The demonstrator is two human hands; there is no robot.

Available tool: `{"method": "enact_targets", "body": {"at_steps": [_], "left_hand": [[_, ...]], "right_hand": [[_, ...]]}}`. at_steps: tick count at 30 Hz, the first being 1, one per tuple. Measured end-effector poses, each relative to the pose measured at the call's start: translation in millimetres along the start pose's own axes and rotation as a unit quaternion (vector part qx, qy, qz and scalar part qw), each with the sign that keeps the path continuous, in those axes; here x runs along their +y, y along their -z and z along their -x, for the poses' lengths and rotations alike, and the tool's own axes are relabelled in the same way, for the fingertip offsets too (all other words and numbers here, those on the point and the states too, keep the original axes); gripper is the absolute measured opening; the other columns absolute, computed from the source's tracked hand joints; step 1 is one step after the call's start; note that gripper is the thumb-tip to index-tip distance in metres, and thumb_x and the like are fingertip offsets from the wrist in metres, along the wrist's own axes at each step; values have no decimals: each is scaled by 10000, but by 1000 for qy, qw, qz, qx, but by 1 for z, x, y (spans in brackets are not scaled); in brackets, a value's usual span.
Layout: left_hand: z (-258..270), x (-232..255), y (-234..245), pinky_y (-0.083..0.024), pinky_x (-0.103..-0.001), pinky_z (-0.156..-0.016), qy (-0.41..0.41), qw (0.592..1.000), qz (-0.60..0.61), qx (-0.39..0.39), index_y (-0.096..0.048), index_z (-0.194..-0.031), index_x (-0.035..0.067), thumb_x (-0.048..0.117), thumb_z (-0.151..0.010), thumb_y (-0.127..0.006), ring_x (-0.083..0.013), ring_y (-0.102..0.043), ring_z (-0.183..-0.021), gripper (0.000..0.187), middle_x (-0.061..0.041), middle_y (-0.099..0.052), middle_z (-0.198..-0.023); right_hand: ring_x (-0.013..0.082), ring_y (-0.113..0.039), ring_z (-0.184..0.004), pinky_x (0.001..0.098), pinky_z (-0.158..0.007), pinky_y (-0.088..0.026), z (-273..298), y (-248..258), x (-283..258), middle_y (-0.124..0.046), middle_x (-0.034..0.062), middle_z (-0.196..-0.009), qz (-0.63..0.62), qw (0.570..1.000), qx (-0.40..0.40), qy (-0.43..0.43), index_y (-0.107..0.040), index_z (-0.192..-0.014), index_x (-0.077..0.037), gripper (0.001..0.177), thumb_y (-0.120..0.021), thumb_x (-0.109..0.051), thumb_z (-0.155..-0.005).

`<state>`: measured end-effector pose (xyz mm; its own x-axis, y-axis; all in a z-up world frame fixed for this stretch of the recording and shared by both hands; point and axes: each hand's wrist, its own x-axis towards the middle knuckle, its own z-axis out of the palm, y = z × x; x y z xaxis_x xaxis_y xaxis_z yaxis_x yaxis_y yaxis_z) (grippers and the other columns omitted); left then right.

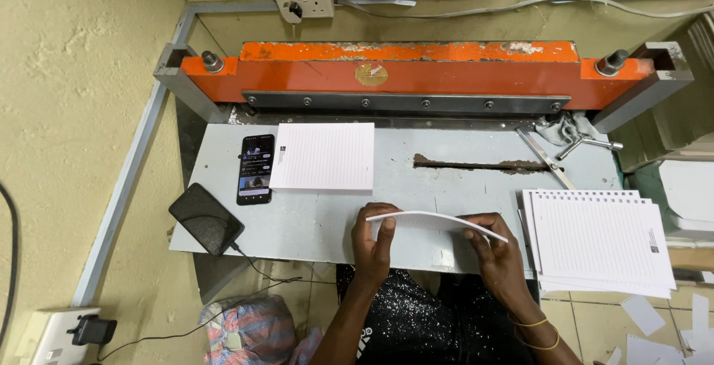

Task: The person uses a manual paper cutting machine to trim sheets of lined paper. They repeatedly pick up a sheet, align it under the cutting blade, press down the lever to cut, and then place the trimmed sheet onto a stack on the right side of the table.

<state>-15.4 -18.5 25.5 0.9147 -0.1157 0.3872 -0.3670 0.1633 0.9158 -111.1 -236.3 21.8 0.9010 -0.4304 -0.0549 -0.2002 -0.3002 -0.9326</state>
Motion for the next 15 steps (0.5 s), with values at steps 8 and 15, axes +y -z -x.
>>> {"method": "enact_targets", "body": {"at_steps": [8,15], "left_hand": [[17,-24,-15,-612,-428,-985,107,992,-14,63,-691,-1128,90,287,-1001,-726,-240,-720,-1045,237,-85,-762,-1064],[-39,-8,-56,-637,-386,-837,234,966,-95,58,-723,-1213,81,572,-894,-674,-232,-784,-1036,587,-84,-821,-1120]], "right_hand": [[215,-649,-773,293,-624,-456,0,5,17,-757,81,-915,23,994,-19,-109,-751,-1006,-78,398,-653,-463,-983],[353,-856,-1251,531,-1163,-594,32,16,-39,-910,229,-1281,-185,950,-37,-247,-808,-1157,20,613,-604,-500,-906]]}}
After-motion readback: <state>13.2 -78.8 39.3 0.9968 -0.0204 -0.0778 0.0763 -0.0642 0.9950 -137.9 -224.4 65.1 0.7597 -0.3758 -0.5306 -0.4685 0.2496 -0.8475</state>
